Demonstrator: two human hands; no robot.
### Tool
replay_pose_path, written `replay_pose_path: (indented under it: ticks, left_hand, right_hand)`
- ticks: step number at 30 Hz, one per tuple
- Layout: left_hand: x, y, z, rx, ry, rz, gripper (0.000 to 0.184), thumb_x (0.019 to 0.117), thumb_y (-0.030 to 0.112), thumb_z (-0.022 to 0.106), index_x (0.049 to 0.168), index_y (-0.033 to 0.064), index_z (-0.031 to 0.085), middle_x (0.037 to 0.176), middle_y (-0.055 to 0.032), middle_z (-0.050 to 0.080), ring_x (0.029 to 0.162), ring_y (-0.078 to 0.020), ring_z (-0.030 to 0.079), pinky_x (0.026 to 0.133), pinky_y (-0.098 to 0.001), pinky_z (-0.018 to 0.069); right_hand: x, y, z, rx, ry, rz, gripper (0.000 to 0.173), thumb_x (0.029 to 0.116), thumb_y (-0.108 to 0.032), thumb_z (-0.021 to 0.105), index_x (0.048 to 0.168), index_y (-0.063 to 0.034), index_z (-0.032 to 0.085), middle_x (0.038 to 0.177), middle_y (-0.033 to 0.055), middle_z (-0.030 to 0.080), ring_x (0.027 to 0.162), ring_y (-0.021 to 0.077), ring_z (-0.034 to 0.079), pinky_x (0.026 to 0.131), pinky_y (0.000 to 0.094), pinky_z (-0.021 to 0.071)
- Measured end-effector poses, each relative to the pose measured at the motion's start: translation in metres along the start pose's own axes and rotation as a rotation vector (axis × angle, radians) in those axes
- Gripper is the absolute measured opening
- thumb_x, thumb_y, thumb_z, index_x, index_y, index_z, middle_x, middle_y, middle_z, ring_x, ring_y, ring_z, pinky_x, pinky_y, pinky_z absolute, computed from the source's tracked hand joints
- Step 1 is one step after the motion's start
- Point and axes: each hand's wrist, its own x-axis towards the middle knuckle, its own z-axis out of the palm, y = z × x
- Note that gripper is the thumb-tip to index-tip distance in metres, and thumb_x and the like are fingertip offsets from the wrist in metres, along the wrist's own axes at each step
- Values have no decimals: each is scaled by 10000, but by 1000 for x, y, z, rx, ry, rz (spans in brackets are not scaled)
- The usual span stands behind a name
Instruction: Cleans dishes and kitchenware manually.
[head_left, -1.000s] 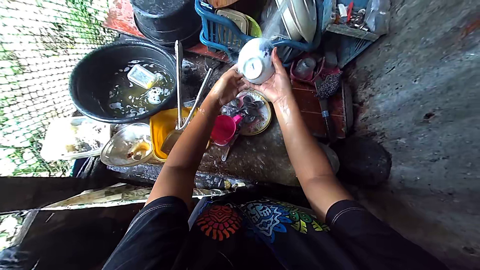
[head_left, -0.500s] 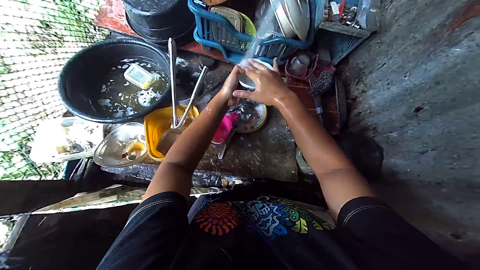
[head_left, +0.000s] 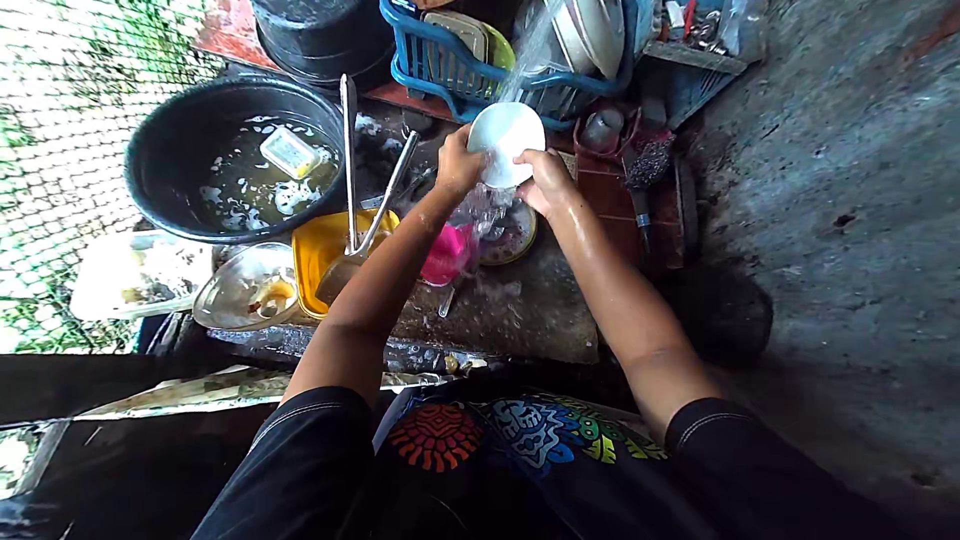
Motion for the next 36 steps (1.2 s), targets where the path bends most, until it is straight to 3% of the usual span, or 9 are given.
replay_pose_path:
  ticks: [7,11,14,17,19,22,26,32,36]
  left_hand:
    - [-10,-2,12,643,-253,451,431,1017,79,516,1423,-61,552,1591,-242,404,1518,-390,323,1280,-500,154]
    - [4,-14,-3,874,-426,298,679,1084,396,420,1658,132,172,1717,-188,83,1592,-372,-27,1249,-620,-57]
    - [5,-14,-12,626,-397,-76,783,1049,182,524,1641,21,38,1682,-235,194,1574,-333,177,1273,-538,130]
    - [-5,-4,-6,-40,-249,-271,442,1029,22,416,1470,3,410,1248,-172,608,1049,-185,637,907,-373,551]
    - [-12,0,-2,-323,-153,-269,383,970,-64,422,1333,-11,532,1076,-106,644,868,-124,642,772,-323,568]
    - [-31,0,4,-493,-99,-85,533,940,-134,384,1459,-25,444,1312,-124,605,1090,-110,629,935,-315,548]
    - [-36,-2,6,-335,-40,225,717,874,-112,463,1560,-68,257,1547,-236,417,1369,-212,502,1119,-352,454]
    - [-28,11,-15,95,-56,99,796,957,-26,539,1615,-51,92,1624,-292,287,1494,-332,366,1224,-425,318]
    - [-22,12,-24,205,5,-184,490,981,54,581,1438,-82,467,1348,-305,589,1272,-400,581,1098,-528,439]
  right_hand:
    - [5,-7,20,-208,109,87,351,1055,-156,459,1376,-15,480,1176,173,619,981,254,662,787,431,593]
    - [12,-4,-3,-286,15,155,415,975,-37,458,1388,0,452,1262,216,571,1017,329,681,767,512,629]
    - [4,-2,-6,-332,-34,185,489,956,-6,481,1439,-10,405,1347,233,536,1095,365,665,796,548,627]
    - [1,0,-7,-240,-26,184,473,967,-7,472,1438,-12,420,1340,227,555,1073,356,678,794,525,633]
    - [5,3,-11,-193,-17,155,479,975,39,461,1448,-1,397,1334,240,551,1071,367,675,791,538,630]
    - [2,12,-9,-215,15,99,581,961,42,518,1501,-25,317,1292,238,584,1020,352,694,752,524,635]
    - [9,28,6,-173,46,72,546,948,-64,650,1452,-37,444,1204,187,649,1003,270,687,801,449,617]
    - [15,24,38,121,79,85,344,1019,-61,522,1359,-16,490,1164,153,614,978,222,640,804,374,579]
    - [13,6,32,-176,60,-87,526,954,18,539,1463,-6,411,1285,247,580,1010,351,690,745,516,635]
